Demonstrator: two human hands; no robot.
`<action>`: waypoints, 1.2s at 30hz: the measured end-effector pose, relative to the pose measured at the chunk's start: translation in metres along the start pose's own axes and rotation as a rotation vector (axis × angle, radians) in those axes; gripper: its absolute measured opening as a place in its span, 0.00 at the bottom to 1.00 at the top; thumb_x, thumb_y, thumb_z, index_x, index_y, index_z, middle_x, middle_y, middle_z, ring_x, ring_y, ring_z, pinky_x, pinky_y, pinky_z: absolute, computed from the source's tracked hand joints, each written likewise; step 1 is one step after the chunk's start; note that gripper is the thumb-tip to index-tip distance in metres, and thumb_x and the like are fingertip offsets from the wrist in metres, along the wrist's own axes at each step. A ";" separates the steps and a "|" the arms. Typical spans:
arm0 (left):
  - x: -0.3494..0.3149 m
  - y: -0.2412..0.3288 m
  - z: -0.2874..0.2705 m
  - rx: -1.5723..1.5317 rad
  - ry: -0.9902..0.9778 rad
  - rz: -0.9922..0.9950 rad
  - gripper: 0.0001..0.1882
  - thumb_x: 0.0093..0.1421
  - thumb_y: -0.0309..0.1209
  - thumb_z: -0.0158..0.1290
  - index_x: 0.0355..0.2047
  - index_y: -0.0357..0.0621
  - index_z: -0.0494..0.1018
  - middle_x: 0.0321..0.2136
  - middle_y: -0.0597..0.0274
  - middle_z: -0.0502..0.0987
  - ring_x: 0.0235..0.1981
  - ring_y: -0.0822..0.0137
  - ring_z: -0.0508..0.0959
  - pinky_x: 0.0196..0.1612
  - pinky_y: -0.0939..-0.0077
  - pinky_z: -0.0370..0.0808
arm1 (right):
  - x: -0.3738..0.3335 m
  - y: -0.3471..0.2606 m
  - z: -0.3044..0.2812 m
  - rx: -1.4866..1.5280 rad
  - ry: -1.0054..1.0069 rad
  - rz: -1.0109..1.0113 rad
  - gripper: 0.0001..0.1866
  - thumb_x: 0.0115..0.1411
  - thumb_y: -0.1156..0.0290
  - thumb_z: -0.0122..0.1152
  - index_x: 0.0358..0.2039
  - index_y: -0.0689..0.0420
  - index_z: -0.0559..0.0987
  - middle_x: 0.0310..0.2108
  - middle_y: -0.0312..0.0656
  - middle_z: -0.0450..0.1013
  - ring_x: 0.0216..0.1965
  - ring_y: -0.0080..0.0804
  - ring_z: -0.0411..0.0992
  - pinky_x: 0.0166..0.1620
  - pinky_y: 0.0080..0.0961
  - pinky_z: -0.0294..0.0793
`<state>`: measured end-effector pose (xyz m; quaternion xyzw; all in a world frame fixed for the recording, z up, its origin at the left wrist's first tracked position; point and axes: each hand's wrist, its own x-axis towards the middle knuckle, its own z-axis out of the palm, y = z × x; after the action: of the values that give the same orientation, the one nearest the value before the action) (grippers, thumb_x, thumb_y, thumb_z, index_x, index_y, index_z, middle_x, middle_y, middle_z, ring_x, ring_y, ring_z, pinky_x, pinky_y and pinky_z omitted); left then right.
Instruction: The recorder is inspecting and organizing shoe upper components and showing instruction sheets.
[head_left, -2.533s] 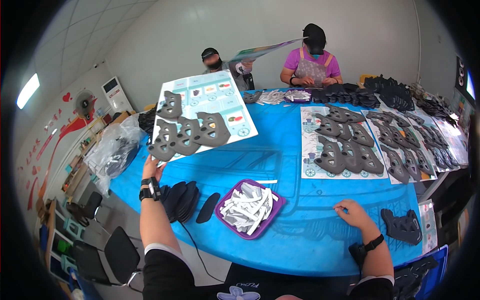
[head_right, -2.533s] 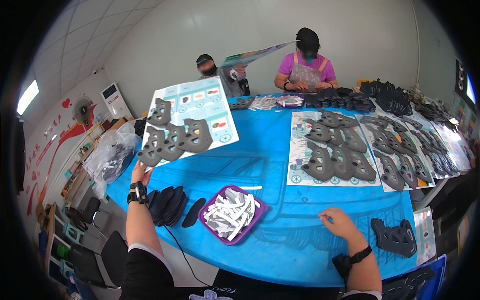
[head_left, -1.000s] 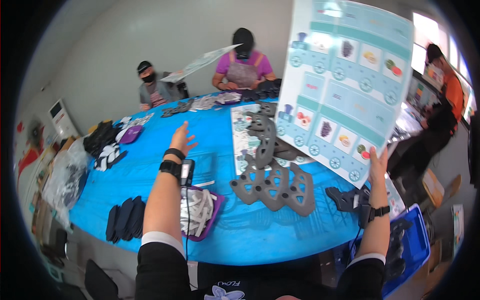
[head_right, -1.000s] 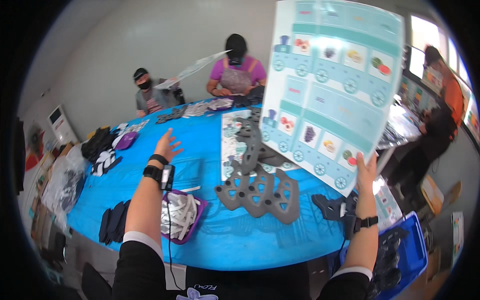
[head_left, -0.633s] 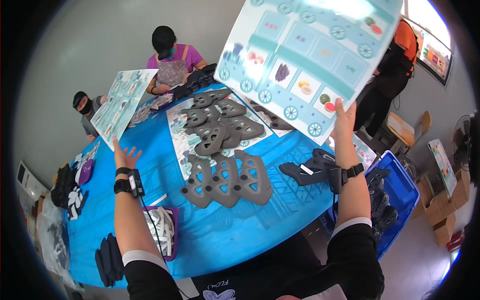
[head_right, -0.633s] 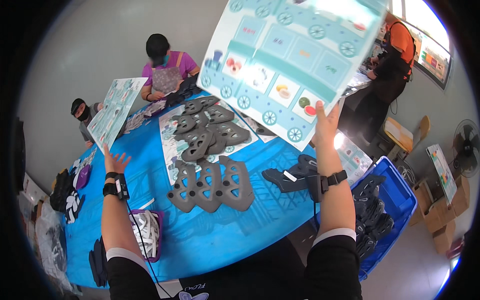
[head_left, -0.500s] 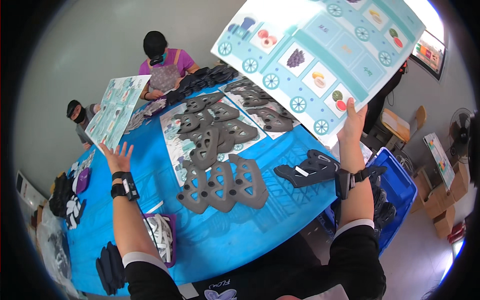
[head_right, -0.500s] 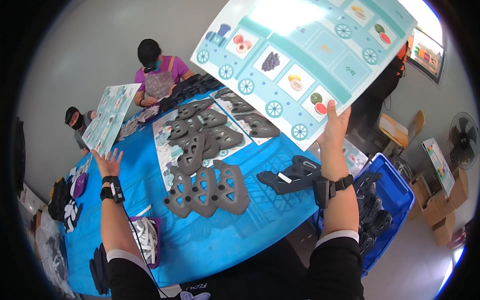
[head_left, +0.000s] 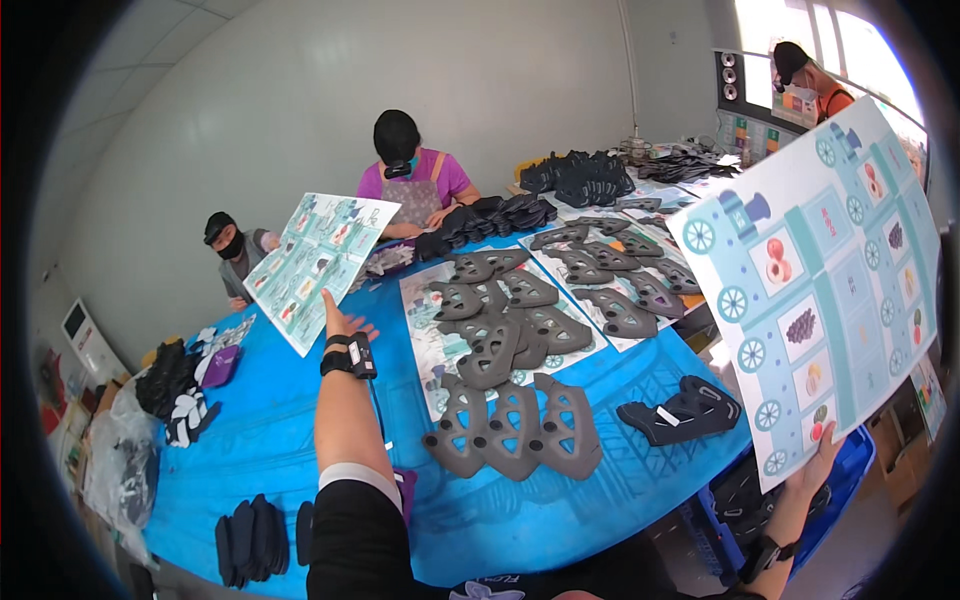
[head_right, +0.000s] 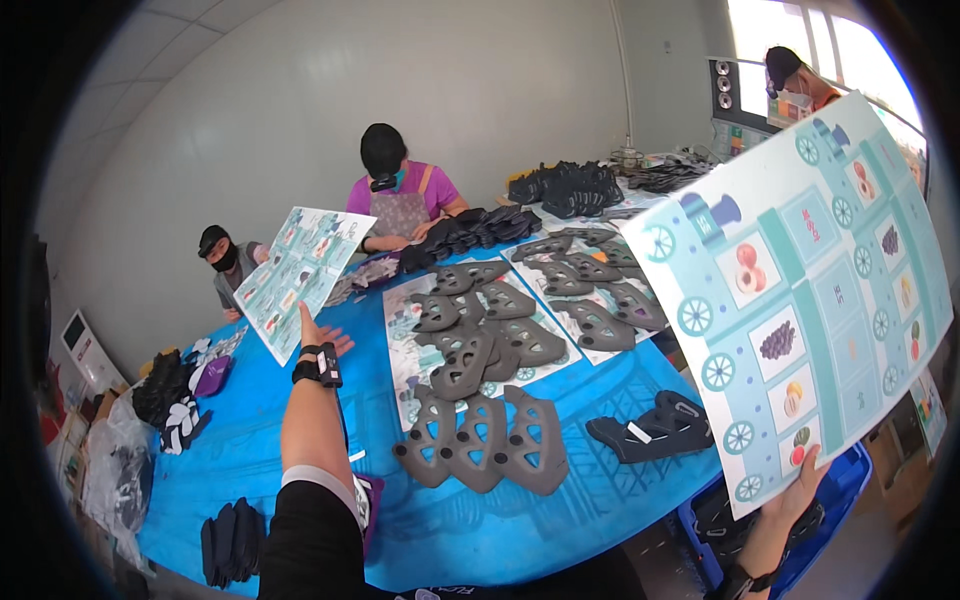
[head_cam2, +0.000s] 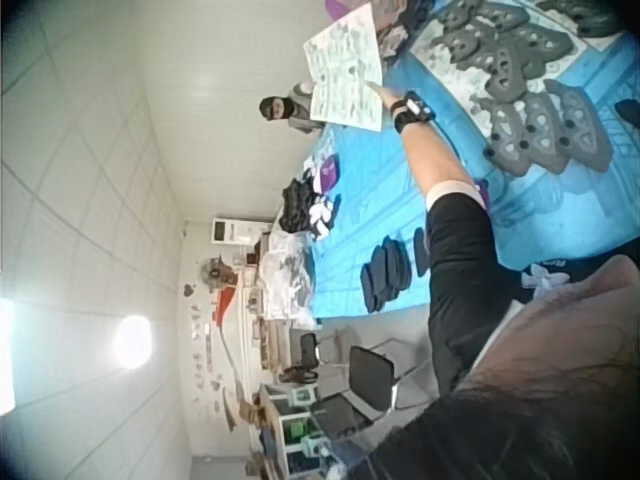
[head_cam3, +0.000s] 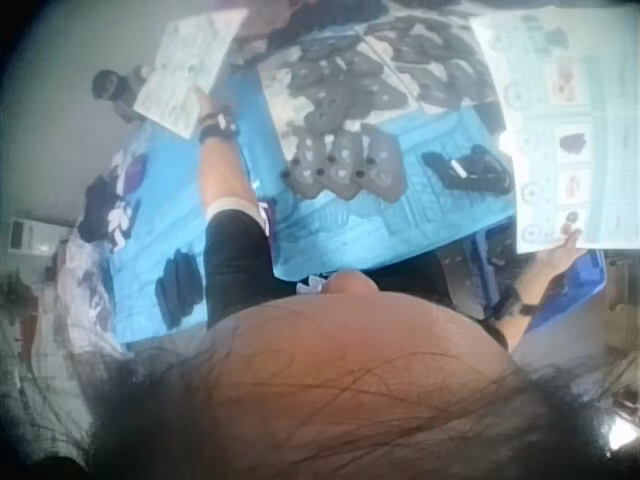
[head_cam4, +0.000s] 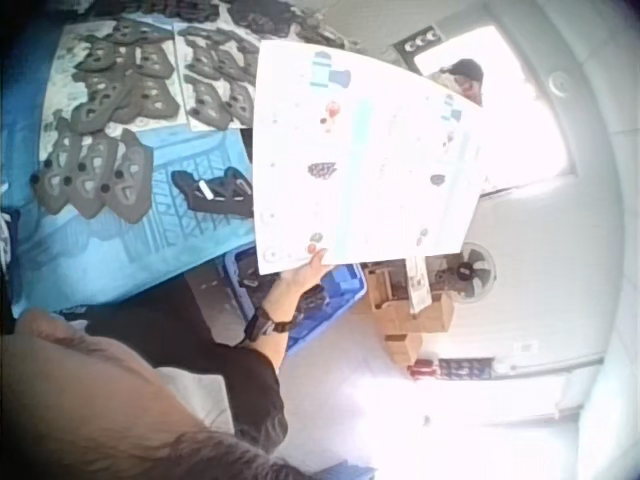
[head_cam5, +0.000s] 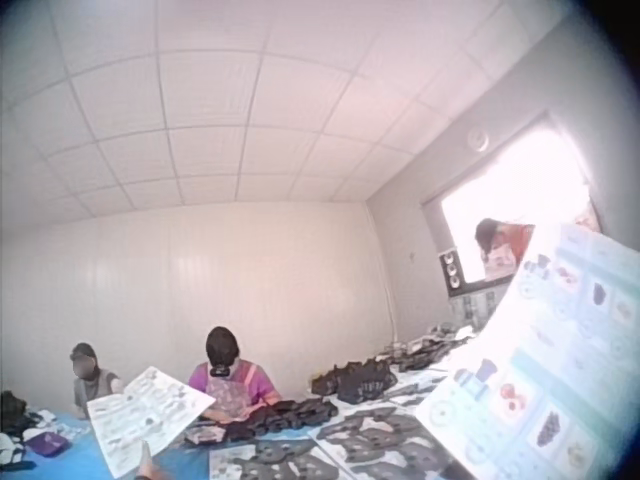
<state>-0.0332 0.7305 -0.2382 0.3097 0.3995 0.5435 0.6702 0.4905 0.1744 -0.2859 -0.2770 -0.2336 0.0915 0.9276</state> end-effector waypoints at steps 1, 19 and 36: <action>-0.005 -0.004 0.013 -0.079 0.208 0.076 0.54 0.40 0.68 0.47 0.58 0.45 0.43 0.56 0.47 0.49 0.53 0.44 0.57 0.45 0.46 0.63 | -0.001 -0.004 -0.007 -0.046 0.035 -0.003 0.22 0.61 0.71 0.43 0.55 0.59 0.54 0.51 0.50 0.60 0.48 0.38 0.64 0.48 0.34 0.68; -0.143 0.061 0.060 -0.210 -0.080 0.899 0.27 0.55 0.15 0.38 0.54 0.46 0.48 0.48 0.51 0.62 0.42 0.56 0.72 0.44 0.61 0.74 | -0.035 0.077 0.068 -0.150 0.014 0.310 0.18 0.57 0.79 0.45 0.49 0.59 0.60 0.43 0.46 0.66 0.42 0.35 0.68 0.43 0.30 0.71; -0.276 -0.228 0.257 0.446 -0.711 0.365 0.20 0.52 0.22 0.47 0.47 0.43 0.61 0.49 0.49 0.60 0.51 0.54 0.63 0.45 0.61 0.69 | -0.035 0.029 -0.006 0.007 0.035 0.253 0.24 0.52 0.82 0.46 0.51 0.58 0.59 0.46 0.46 0.64 0.44 0.39 0.68 0.45 0.34 0.71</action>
<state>0.2756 0.4167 -0.2518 0.6791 0.1908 0.4134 0.5759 0.4619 0.1850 -0.3195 -0.3027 -0.1800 0.2037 0.9135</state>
